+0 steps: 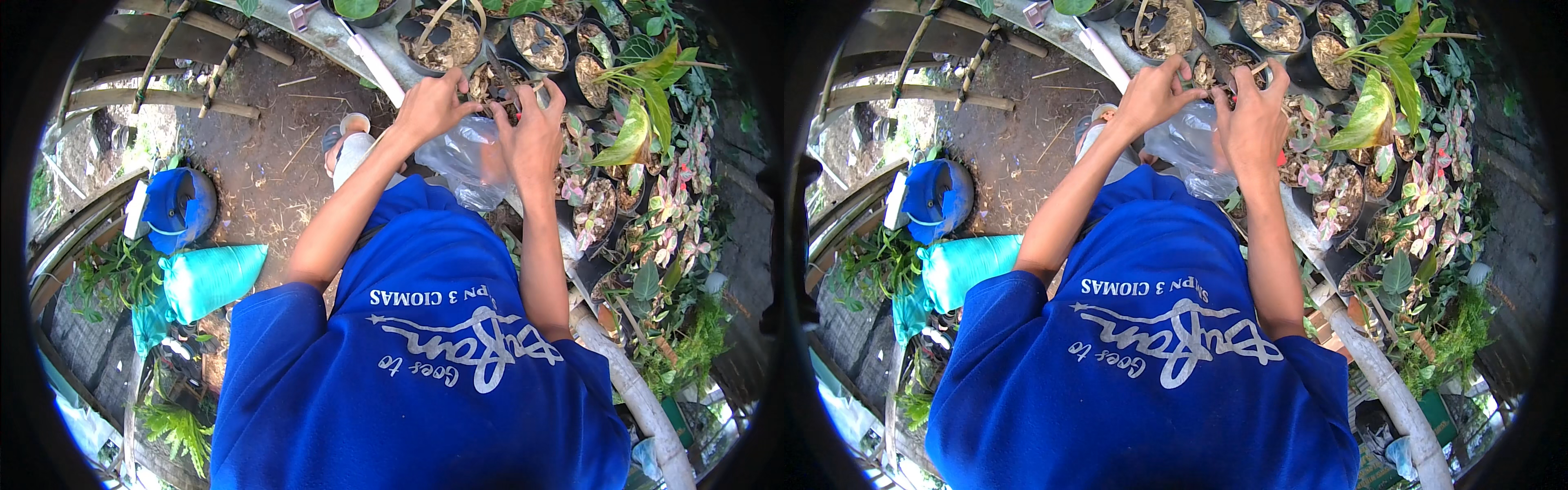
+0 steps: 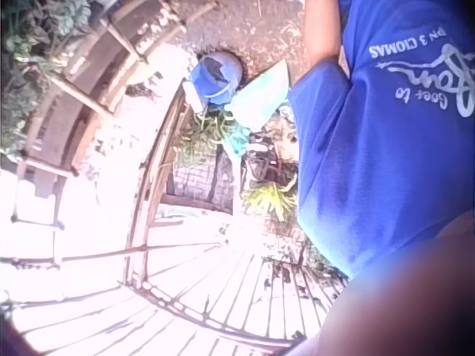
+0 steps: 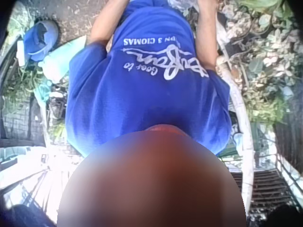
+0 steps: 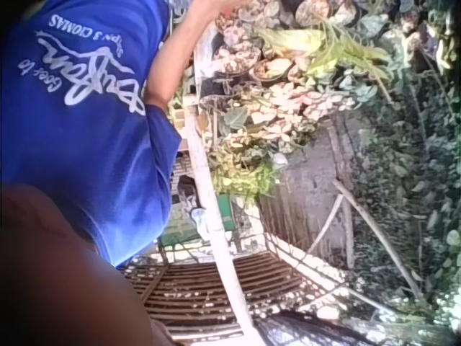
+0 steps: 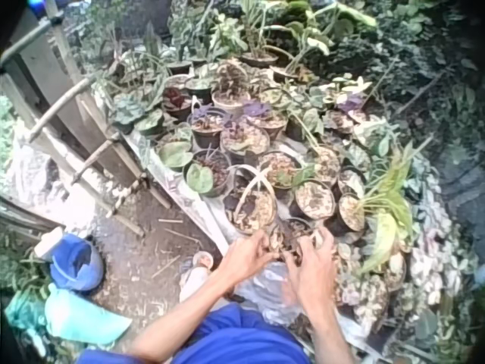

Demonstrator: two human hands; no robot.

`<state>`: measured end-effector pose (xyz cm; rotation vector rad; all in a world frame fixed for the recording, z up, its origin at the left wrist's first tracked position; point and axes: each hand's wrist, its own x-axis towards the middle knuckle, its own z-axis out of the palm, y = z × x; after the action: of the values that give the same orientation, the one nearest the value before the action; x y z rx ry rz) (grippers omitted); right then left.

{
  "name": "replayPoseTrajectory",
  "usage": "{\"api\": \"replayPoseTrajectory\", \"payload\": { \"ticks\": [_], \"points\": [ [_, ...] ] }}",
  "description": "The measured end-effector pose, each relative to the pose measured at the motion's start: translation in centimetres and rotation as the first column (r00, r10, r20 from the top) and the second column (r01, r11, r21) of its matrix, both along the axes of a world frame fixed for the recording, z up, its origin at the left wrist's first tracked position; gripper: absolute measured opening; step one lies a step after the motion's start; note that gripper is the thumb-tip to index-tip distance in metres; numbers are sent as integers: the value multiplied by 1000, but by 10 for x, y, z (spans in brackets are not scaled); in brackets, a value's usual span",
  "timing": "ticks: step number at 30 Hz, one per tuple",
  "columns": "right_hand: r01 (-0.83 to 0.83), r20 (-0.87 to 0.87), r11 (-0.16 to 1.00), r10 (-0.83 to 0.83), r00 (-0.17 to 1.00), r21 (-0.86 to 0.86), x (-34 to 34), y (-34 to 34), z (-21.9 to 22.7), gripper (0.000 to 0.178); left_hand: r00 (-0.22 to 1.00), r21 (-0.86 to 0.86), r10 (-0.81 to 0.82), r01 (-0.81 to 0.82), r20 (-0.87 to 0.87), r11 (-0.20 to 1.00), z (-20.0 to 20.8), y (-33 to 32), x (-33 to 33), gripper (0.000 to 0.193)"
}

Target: The person sits on the ground and uses a knife to shave and split a piece of bamboo into thin strips. They then insert the strips into small potted plants as supports.

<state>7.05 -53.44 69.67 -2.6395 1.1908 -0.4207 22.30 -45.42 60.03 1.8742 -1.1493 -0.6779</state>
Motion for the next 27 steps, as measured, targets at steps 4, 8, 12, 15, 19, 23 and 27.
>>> {"api": "replayPoseTrajectory", "payload": {
  "ticks": [4, 8, 12, 15, 19, 23, 27],
  "points": [
    [70, -40, 993, -66, 997, 97, 2, 6, -1, 35, 1000, 28, 11, -11, 10, 1000, 2, 3, -4, 39],
    [-2, -1, 999, 2, 1000, 53, 3, 12, -6, 39, 998, 50, 21, -18, -66, 999, 1, 6, -5, 34],
    [-11, 176, 998, 0, 984, 60, 1, 15, -12, 38, 982, 69, 43, -31, -186, 997, -1, 7, -2, 30],
    [-2, 198, 999, -7, 980, 43, -1, 14, -14, 37, 962, 111, 50, -20, -270, 994, -3, 6, 0, 31],
    [-4, 196, 999, -3, 981, 38, 0, 13, -14, 34, 942, 107, 48, -13, -333, 994, -8, 7, 2, 32],
    [18, 136, 999, -24, 990, 46, -1, 16, -7, 30, 899, 79, 37, -3, -436, 997, -17, 10, 5, 34],
    [-12, 11, 996, 11, 1000, 85, -3, 13, 3, 28, 910, 42, 42, -27, -413, 999, -20, 10, 4, 34]
  ]
}}
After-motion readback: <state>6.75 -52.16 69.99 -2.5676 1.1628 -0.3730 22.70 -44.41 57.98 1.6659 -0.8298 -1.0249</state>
